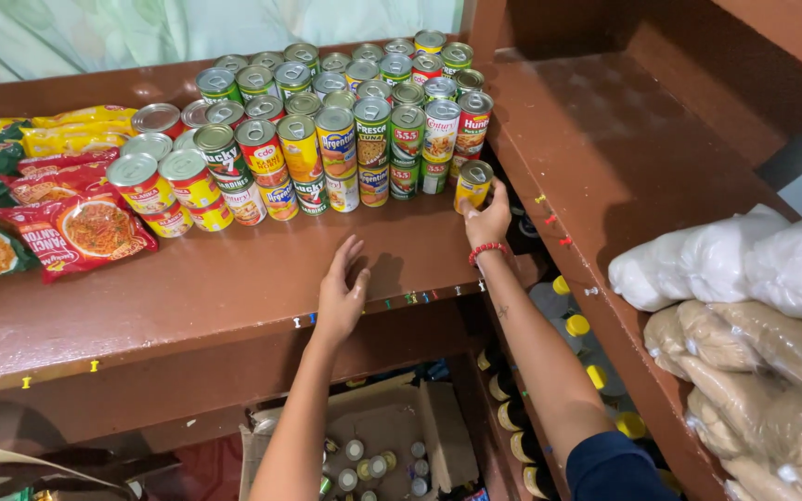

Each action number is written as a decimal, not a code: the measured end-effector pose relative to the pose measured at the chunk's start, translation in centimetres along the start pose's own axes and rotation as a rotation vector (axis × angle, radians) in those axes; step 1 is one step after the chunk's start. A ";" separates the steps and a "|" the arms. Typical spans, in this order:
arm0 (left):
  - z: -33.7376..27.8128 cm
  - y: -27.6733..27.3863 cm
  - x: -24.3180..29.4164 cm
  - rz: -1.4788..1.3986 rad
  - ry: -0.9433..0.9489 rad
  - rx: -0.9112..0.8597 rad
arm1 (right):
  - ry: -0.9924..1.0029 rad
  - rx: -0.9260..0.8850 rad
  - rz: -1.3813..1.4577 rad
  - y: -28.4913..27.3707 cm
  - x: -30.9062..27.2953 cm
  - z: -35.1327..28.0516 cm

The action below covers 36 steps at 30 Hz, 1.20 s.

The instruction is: Stocking canned goods from a box onto retail shelves.

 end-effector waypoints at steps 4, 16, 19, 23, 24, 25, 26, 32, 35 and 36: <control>0.1 -0.1 -0.1 -0.010 -0.033 0.006 | -0.076 0.013 -0.040 0.4 0.1 0.4; 0.1 0.0 -0.1 0.014 0.002 0.046 | -0.030 -0.087 0.074 0.9 2.0 -2.2; 0.0 0.1 -0.4 0.023 -0.011 0.052 | -0.056 -0.164 0.147 0.8 -1.0 -6.3; -0.5 0.7 -1.8 -0.046 0.020 0.049 | -0.138 -0.334 0.196 1.8 -7.4 -12.8; -1.1 1.0 -2.4 -0.159 0.045 0.047 | -0.121 -0.388 0.221 2.1 -9.2 -14.6; -2.1 1.2 -2.2 -0.158 0.034 0.057 | -0.115 -0.402 0.224 2.4 -10.3 -16.2; -3.0 1.6 -1.9 -0.203 0.046 0.042 | -0.071 -0.411 0.173 2.8 -11.0 -17.7; -11.4 0.3 -1.5 -0.300 -0.033 0.023 | -0.120 -0.534 0.180 5.9 -13.6 -26.7; -17.7 -1.2 -4.0 -0.236 -0.130 0.025 | -0.006 -0.630 0.141 7.9 -11.3 -31.8; -20.4 -1.8 -4.9 -0.215 -0.142 0.025 | 0.058 -0.669 0.128 8.6 -10.1 -33.9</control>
Point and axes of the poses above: each hand's wrist, its own z-axis towards the middle knuckle, its own y-axis out of the palm, x = y × z, the point moved 8 cm from there along z, towards the middle knuckle, and after that the axes turned 13 degrees about -x, right-handed, at the moved point
